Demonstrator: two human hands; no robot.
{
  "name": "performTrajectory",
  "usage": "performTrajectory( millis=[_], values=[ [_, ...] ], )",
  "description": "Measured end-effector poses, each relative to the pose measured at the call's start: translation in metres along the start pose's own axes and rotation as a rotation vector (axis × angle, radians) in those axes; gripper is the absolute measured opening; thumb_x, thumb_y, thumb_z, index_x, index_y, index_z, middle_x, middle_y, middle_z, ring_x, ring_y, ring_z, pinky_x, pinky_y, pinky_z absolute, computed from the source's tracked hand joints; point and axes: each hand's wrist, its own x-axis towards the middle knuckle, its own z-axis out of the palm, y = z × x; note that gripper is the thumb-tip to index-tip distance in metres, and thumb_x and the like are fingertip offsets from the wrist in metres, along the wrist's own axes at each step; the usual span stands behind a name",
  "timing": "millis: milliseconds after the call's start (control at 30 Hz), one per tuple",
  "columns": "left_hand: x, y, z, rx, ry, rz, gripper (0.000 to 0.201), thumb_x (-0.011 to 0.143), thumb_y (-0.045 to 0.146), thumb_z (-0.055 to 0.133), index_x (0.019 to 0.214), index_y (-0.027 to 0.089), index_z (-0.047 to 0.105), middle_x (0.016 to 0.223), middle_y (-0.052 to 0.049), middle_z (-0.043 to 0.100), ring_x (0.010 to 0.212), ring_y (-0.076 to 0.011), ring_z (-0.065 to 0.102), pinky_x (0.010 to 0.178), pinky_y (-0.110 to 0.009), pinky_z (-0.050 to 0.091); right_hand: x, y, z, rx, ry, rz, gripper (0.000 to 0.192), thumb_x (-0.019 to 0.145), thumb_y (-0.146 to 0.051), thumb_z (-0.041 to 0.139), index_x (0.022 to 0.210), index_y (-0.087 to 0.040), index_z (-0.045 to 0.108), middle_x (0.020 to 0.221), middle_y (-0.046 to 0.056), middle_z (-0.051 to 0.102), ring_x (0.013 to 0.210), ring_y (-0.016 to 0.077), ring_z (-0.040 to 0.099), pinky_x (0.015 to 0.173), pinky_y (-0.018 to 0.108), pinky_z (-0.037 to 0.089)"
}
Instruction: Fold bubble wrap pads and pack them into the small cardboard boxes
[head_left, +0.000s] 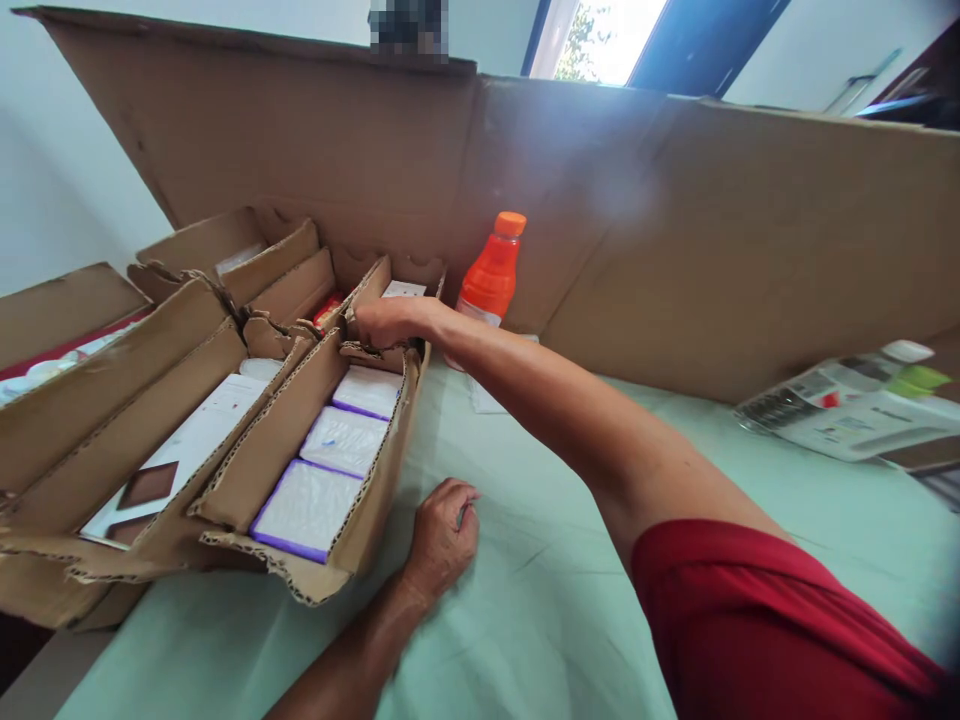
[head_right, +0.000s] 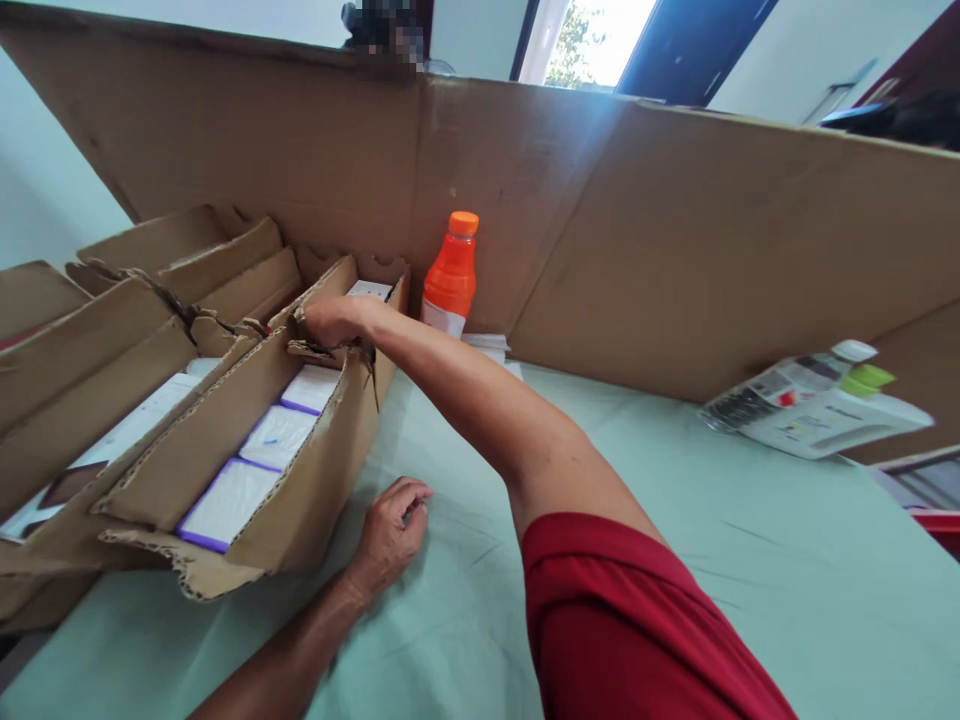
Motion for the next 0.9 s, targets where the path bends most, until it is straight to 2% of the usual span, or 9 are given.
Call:
performTrajectory(
  millis=[100,233,333,400,500,600,700,800,900],
  values=[
    [-0.001,0.0,0.0,-0.011,-0.01,0.0,0.028,0.079,0.004,0.047,0.093,0.018,0.067,0.089,-0.005,0.069,0.084,-0.0171,0.065,0.078,-0.028,0.05,-0.036,0.005,-0.012,0.062,0.221,0.06,0.029,0.081,-0.005,0.056,0.104,-0.007,0.075,0.094,0.009,0.075,0.084,0.0167,0.065,0.072,0.026,0.046],
    [-0.002,0.0,0.0,-0.031,-0.02,-0.01,0.029,0.079,0.004,0.047,0.094,0.018,0.067,0.09,-0.005,0.069,0.085,-0.0173,0.064,0.078,-0.028,0.05,-0.13,0.026,-0.01,0.474,0.64,0.163,0.025,0.089,-0.017,0.056,0.107,-0.01,0.073,0.082,0.004,0.073,0.074,0.0131,0.066,0.071,0.025,0.051],
    [-0.002,0.001,0.001,-0.027,-0.022,-0.017,0.029,0.077,0.003,0.048,0.093,0.018,0.067,0.088,-0.005,0.069,0.084,-0.0176,0.064,0.077,-0.029,0.049,-0.197,0.054,0.027,0.701,0.862,0.399,0.02,0.089,-0.024,0.061,0.103,-0.018,0.073,0.081,0.003,0.073,0.073,0.013,0.068,0.074,0.027,0.054],
    [-0.001,0.002,0.001,-0.015,-0.02,-0.015,0.028,0.077,0.003,0.048,0.09,0.018,0.067,0.087,-0.005,0.069,0.084,-0.018,0.064,0.077,-0.029,0.049,-0.224,0.077,0.061,0.824,0.841,0.634,0.016,0.087,-0.023,0.063,0.099,-0.021,0.072,0.079,0.003,0.072,0.071,0.0126,0.069,0.073,0.026,0.055],
    [0.002,0.003,0.002,0.004,-0.011,-0.01,0.026,0.076,0.004,0.049,0.088,0.018,0.067,0.087,-0.005,0.069,0.085,-0.0181,0.064,0.078,-0.028,0.049,-0.237,0.103,0.097,0.823,0.804,0.807,0.021,0.092,-0.022,0.051,0.095,-0.017,0.071,0.064,0.003,0.066,0.063,0.0142,0.069,0.067,0.026,0.053],
    [0.003,0.001,0.003,0.015,-0.002,-0.014,0.027,0.076,0.003,0.049,0.088,0.019,0.068,0.086,-0.004,0.069,0.084,-0.0173,0.065,0.077,-0.027,0.049,-0.224,0.097,0.09,0.743,0.812,0.761,0.02,0.093,-0.023,0.053,0.096,-0.02,0.072,0.066,0.003,0.068,0.065,0.0157,0.07,0.067,0.028,0.055],
    [0.003,0.0,0.005,0.014,0.002,-0.02,0.029,0.075,0.002,0.05,0.091,0.019,0.068,0.089,-0.005,0.07,0.085,-0.0173,0.065,0.078,-0.027,0.05,-0.183,0.061,0.047,0.516,0.762,0.468,0.018,0.09,-0.024,0.058,0.095,-0.021,0.075,0.088,0.006,0.076,0.082,0.0189,0.072,0.076,0.03,0.054],
    [0.003,-0.001,0.006,0.01,-0.002,-0.022,0.028,0.074,0.001,0.051,0.09,0.018,0.067,0.088,-0.005,0.069,0.084,-0.0174,0.065,0.077,-0.027,0.05,-0.11,0.02,0.0,0.309,0.671,0.191,0.025,0.093,-0.021,0.055,0.109,-0.019,0.074,0.107,0.006,0.076,0.095,0.0184,0.069,0.083,0.028,0.05],
    [0.003,-0.001,0.006,0.008,-0.012,-0.029,0.028,0.075,0.0,0.05,0.089,0.018,0.066,0.087,-0.005,0.068,0.083,-0.0168,0.064,0.076,-0.027,0.05,-0.025,-0.005,-0.03,0.211,0.568,0.052,0.028,0.092,-0.021,0.058,0.115,-0.02,0.073,0.11,0.004,0.075,0.098,0.0173,0.067,0.082,0.026,0.045]
  ],
)
